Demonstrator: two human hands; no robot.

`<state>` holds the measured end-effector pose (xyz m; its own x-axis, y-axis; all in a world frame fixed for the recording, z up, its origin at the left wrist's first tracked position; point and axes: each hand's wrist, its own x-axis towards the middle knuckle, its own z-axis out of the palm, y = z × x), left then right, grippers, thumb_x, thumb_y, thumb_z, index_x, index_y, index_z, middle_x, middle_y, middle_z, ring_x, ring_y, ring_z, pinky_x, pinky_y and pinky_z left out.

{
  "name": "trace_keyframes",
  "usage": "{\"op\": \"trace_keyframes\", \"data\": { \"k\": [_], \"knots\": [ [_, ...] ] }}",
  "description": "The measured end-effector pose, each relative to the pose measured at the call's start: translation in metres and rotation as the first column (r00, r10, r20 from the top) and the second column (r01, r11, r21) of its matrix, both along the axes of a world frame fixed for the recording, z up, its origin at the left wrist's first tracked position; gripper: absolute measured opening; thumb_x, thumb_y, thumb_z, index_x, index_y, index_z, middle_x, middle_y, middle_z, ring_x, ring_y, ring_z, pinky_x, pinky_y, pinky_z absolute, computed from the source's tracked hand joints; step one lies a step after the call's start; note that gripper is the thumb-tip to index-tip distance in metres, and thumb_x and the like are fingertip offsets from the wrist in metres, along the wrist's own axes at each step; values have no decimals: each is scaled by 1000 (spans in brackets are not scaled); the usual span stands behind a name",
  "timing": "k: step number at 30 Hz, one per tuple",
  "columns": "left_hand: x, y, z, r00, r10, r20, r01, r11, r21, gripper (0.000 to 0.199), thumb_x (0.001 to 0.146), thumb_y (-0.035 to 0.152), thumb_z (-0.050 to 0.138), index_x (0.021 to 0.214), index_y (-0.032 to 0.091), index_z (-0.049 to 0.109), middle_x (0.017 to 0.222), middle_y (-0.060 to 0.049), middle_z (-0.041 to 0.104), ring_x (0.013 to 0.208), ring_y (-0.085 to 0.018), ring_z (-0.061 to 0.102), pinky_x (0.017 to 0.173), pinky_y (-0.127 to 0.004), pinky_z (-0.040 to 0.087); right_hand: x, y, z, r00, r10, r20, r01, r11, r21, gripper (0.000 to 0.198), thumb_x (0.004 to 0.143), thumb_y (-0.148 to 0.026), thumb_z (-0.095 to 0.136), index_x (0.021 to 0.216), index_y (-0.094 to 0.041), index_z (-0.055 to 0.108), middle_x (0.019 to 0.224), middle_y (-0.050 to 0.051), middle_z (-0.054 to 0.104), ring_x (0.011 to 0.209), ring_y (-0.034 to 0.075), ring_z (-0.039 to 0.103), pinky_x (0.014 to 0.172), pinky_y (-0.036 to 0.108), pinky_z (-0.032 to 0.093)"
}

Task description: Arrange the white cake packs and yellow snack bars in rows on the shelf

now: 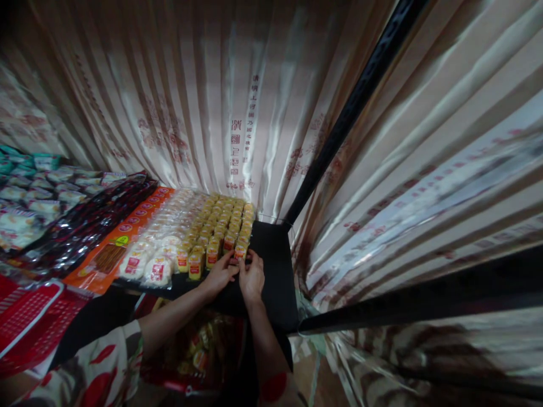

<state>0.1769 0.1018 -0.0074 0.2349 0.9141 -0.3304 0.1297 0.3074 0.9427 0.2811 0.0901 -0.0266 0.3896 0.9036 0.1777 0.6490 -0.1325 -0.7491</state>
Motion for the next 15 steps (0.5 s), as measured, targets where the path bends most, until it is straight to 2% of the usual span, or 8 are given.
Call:
{"op": "trace_keyframes", "data": {
  "k": [5,9,12,15],
  "knots": [
    [-3,-6,-7,999,22,-36,-17,991,133,63,71,15,53,132,20,37,110,-5,58,79,-11,57,79,-25,46,-2,2,-7,1000,9,-12,-8,998,60,53,80,-44,41,123,-12,47,108,14,56,67,15,58,68,30,48],
    [-6,-11,-11,989,37,-145,1,968,251,57,71,13,51,128,18,44,115,-7,55,89,-14,56,91,-28,42,-4,2,-11,999,26,24,-27,999,29,51,83,-42,37,124,-14,48,111,13,56,67,14,59,68,29,48],
    [-6,-12,-13,976,-15,-217,72,964,257,53,72,13,49,125,17,49,115,-7,55,95,-16,55,94,-27,41,-5,3,-12,997,34,66,-33,999,-3,50,84,-41,36,124,-15,49,115,12,55,72,14,60,70,28,47],
    [-5,-11,-15,972,-44,-229,102,964,245,55,73,13,48,127,16,46,115,-8,54,97,-16,55,95,-27,40,-5,5,-13,996,25,91,-22,999,-36,50,84,-41,36,126,-17,48,115,10,55,75,14,60,70,26,47]
  ]
}}
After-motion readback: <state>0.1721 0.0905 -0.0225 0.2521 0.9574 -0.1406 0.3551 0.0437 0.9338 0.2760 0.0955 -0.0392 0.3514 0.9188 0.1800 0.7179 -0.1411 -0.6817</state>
